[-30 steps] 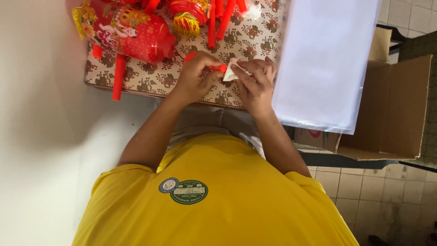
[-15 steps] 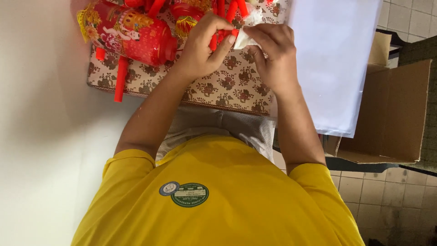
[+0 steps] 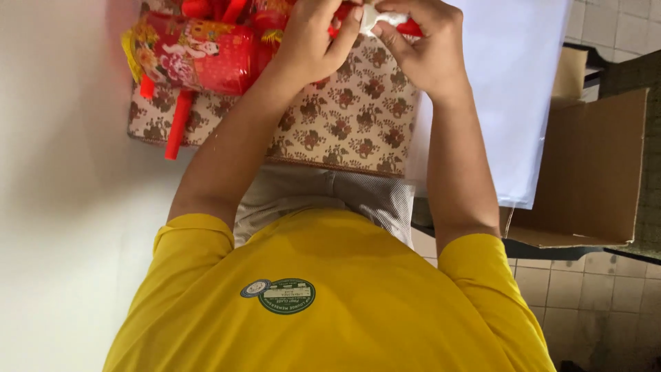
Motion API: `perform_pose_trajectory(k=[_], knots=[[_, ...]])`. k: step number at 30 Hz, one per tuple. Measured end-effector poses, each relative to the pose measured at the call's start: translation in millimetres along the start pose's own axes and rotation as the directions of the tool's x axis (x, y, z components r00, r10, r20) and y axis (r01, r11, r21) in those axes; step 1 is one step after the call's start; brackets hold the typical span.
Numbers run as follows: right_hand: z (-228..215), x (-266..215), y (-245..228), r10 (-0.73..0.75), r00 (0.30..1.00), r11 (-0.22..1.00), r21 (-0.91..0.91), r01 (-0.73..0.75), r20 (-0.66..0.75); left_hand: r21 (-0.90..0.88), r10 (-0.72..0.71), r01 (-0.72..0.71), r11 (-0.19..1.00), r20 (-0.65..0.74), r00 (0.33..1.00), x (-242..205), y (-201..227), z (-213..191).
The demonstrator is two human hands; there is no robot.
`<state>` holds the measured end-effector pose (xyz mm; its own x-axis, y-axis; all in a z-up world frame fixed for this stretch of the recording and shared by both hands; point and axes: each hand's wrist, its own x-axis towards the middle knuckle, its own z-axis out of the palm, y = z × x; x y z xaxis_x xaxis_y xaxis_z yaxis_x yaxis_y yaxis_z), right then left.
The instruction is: Assembling red plastic lantern parts by wrapping white material around the ends of tubes.
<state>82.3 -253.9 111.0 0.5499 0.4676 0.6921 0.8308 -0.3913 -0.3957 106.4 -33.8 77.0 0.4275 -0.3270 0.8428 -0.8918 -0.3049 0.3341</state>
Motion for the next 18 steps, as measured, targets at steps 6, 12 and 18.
perform_pose_trajectory(k=[6, 12, 18], knots=[[8, 9, 19, 0.033, 0.995, 0.976, 0.22, -0.012, -0.092, -0.137, -0.013, 0.01, 0.991, -0.023, 1.0, 6, -14, 9], [32, -6, 50, -0.016, 0.98, 0.973, 0.222, 0.06, -0.196, -0.181, 0.04, -0.074, 0.981, -0.181, 0.983, -9, -34, 39], [48, -20, 54, -0.026, 0.967, 0.966, 0.242, 0.09, -0.255, -0.154, -0.019, -0.013, 0.988, -0.203, 0.979, -12, -20, 28]])
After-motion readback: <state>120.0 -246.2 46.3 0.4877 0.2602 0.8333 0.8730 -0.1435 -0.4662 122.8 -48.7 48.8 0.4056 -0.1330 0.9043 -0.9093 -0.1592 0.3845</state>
